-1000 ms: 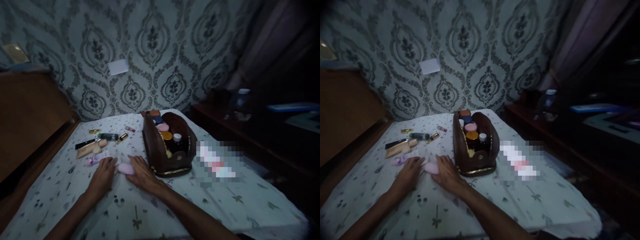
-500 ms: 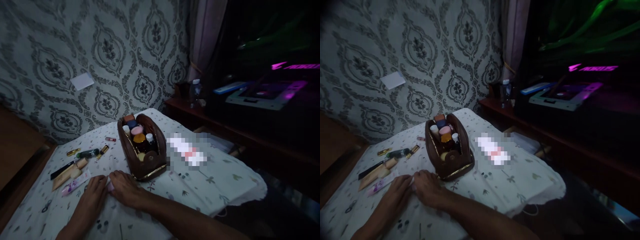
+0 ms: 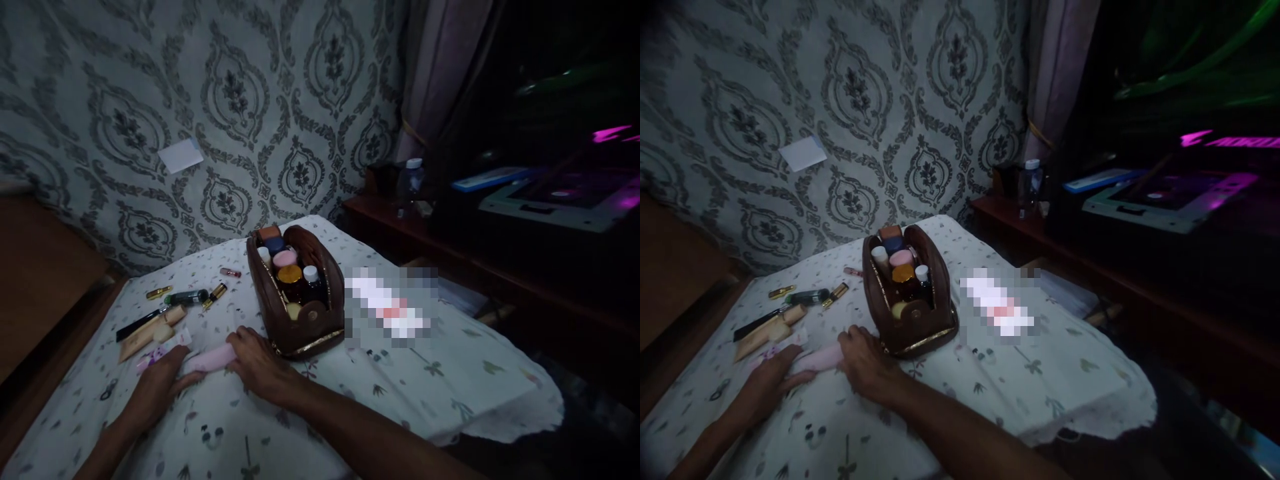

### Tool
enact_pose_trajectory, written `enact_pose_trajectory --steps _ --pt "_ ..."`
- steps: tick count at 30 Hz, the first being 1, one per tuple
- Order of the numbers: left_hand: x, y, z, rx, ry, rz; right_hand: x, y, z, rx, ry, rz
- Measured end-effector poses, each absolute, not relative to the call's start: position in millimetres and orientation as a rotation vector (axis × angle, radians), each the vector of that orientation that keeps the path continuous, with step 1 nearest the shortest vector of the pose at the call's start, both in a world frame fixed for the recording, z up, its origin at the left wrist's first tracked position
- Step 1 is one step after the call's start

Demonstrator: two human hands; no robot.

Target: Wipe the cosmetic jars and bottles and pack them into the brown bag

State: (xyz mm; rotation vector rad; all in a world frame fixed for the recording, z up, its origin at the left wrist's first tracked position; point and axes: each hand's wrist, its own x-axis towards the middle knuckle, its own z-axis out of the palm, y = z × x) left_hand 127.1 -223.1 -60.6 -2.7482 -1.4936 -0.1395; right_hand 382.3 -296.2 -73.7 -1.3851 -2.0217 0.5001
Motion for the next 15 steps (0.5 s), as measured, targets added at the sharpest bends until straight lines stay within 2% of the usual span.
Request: enact_pose_trajectory --steps 4,10,15 --pt "131.3 -223.7 -62.5 -2.758 -1.539 -0.159 379.7 -294.0 -73.5 -1.456 -2.027 0.481" --pt "147.6 -227.6 -55.0 -2.813 -1.614 -0.49 376.3 -291.7 -79.4 -1.483 -2.044 0.37" --pt "148.4 -225.4 -53.9 -2.688 -1.803 -0.59 371.3 -281.8 -93.8 -1.399 -2.031 0.323"
